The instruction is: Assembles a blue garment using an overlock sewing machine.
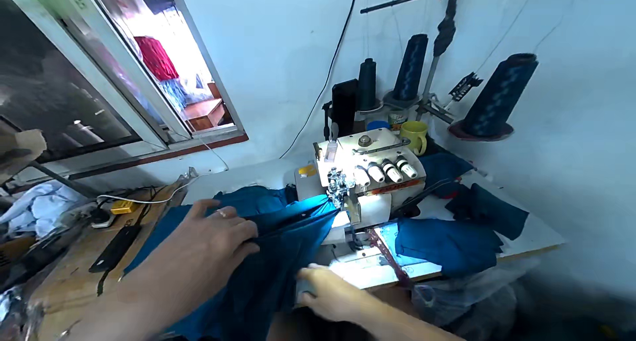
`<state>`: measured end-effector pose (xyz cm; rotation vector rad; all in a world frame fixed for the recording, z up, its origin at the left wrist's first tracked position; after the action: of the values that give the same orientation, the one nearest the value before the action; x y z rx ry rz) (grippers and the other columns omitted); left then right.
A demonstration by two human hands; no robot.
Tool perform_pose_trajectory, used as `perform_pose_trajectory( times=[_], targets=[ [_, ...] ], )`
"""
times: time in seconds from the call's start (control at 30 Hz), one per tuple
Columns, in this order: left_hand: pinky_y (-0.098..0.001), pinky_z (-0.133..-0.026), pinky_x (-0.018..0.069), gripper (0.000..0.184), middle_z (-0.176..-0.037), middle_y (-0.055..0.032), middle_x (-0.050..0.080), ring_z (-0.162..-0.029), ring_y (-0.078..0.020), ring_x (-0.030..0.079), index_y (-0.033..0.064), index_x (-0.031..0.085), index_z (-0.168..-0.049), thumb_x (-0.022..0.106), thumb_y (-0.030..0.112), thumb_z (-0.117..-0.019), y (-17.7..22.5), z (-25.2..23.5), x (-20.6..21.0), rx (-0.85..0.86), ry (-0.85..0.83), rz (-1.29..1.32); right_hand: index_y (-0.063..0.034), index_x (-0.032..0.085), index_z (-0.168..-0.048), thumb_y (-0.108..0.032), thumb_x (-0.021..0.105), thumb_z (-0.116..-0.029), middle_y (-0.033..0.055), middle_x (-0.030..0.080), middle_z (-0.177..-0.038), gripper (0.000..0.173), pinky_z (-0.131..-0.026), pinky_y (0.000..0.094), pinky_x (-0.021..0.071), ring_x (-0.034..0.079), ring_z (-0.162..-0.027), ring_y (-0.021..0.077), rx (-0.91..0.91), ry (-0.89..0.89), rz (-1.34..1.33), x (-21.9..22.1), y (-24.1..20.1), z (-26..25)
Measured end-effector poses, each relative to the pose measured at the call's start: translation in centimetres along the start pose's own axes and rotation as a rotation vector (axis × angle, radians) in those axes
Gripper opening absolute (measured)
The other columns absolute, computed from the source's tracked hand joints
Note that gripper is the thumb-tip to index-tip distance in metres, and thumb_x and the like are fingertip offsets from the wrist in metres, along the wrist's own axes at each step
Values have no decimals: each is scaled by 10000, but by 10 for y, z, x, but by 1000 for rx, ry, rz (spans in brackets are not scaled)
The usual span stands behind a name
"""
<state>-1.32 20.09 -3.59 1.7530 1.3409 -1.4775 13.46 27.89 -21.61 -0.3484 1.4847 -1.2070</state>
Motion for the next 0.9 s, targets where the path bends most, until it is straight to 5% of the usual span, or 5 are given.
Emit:
perform_pose_trajectory(
  times=[0.13,0.33,0.5,0.63,0.9],
  targets=[
    [-350,-1132,433,287,-908,102,708,-1112,-77,646,179,732,-885,515,306,-1025,18,-18,-13,220,34,300,117,615,-1291,-128,609,-1000,295,613,-1332,381,-1136,463,394,558,-1302,374,-133,179,-38,-3,-54,-36],
    [-327,-881,496,270,-891,128,728,-884,-26,660,216,773,-946,535,334,-994,-19,16,33,-53,60,318,84,570,-1377,-124,489,-1050,280,556,-1426,395,-1186,488,340,484,-1397,366,-13,42,75,-13,-23,-49],
    [-328,-824,513,271,-978,54,646,-925,-68,618,171,716,-1010,493,319,-1050,-29,43,70,-242,105,507,-32,754,-994,-165,580,-1000,87,723,-882,219,-718,317,593,692,-761,151,-373,661,-8,-21,12,-11],
    [-237,-812,503,301,-950,62,611,-904,-31,590,165,691,-1006,452,336,-1067,-16,38,64,-259,177,512,-92,765,-980,-216,706,-921,46,687,-930,149,-586,216,537,609,-665,71,-548,1083,126,-31,-25,-5],
    [-323,-786,498,282,-898,98,663,-880,-80,632,256,773,-1067,578,426,-957,-2,27,76,-367,267,308,-92,699,-896,-113,594,-916,20,687,-841,110,-501,211,504,601,-584,64,-542,1097,216,-22,-44,-4]
  ],
)
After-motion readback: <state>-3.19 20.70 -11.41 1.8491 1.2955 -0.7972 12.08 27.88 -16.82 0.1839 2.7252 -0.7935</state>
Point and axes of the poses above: each hand's wrist, its own z-axis away from the middle knuckle, its own x-axis out of the palm, y = z × x, the point moved 4 cm from there along -z, towards the middle knuckle
